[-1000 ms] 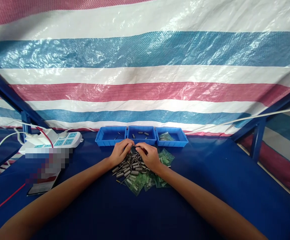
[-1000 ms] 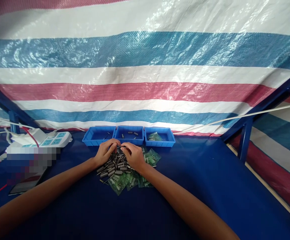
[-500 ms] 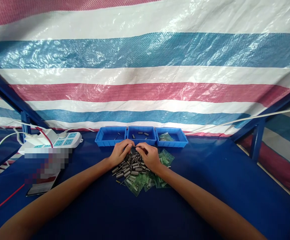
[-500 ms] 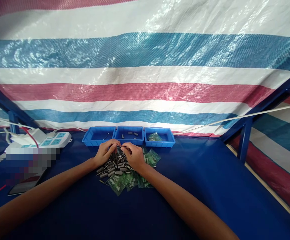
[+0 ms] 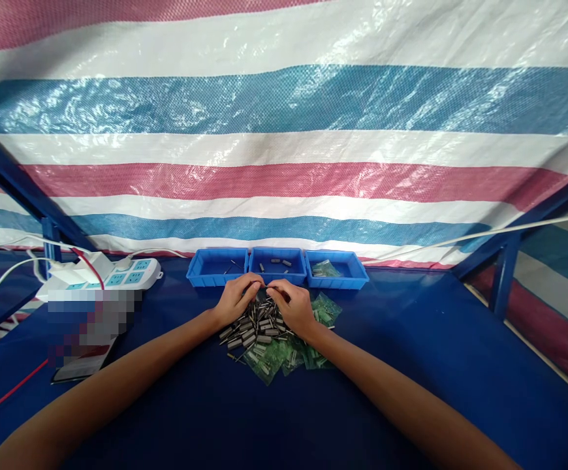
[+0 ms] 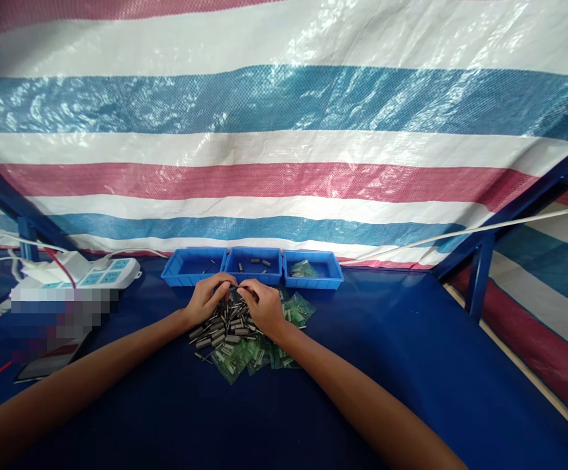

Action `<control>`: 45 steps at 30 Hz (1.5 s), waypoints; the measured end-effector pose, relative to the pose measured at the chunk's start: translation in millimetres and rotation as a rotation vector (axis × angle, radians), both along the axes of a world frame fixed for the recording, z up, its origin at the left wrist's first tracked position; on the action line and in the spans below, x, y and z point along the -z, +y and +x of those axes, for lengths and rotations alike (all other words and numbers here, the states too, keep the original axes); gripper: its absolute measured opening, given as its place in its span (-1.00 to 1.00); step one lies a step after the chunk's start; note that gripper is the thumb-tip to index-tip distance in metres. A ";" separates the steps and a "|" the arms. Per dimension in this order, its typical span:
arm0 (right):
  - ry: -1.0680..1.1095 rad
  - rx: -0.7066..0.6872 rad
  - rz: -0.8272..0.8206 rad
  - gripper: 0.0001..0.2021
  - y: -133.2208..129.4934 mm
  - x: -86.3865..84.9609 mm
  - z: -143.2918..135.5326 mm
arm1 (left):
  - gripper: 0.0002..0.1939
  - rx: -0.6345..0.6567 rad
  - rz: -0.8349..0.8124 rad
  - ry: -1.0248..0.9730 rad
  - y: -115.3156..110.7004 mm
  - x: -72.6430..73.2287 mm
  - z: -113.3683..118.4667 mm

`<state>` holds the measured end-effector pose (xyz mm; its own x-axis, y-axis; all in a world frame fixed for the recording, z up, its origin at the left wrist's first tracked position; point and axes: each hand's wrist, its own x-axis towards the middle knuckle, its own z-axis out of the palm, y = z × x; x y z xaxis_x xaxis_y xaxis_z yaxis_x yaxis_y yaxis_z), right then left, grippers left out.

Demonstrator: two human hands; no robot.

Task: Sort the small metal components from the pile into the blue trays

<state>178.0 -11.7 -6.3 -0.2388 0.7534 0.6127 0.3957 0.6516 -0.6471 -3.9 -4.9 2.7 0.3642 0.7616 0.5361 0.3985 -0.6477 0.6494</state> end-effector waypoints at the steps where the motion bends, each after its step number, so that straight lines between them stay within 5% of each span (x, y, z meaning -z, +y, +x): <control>1: 0.002 -0.002 0.001 -0.75 0.1 -0.1 0.0 | -0.78 -0.002 -0.001 0.001 0.0 0.3 -0.1; 35: -0.062 -0.018 0.023 -0.62 -0.8 -1.0 -1.4 | -0.89 -0.030 0.111 -0.108 -3.3 2.0 -0.8; 45: -0.039 0.024 -0.009 -0.74 -0.5 -0.3 0.1 | -0.86 -0.042 0.092 -0.112 -3.9 1.6 -1.3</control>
<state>178.1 -12.2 -6.0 -0.2441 0.7646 0.5965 0.4359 0.6360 -0.6368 -5.1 -8.8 1.1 0.2670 0.7208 0.6397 0.3543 -0.6907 0.6304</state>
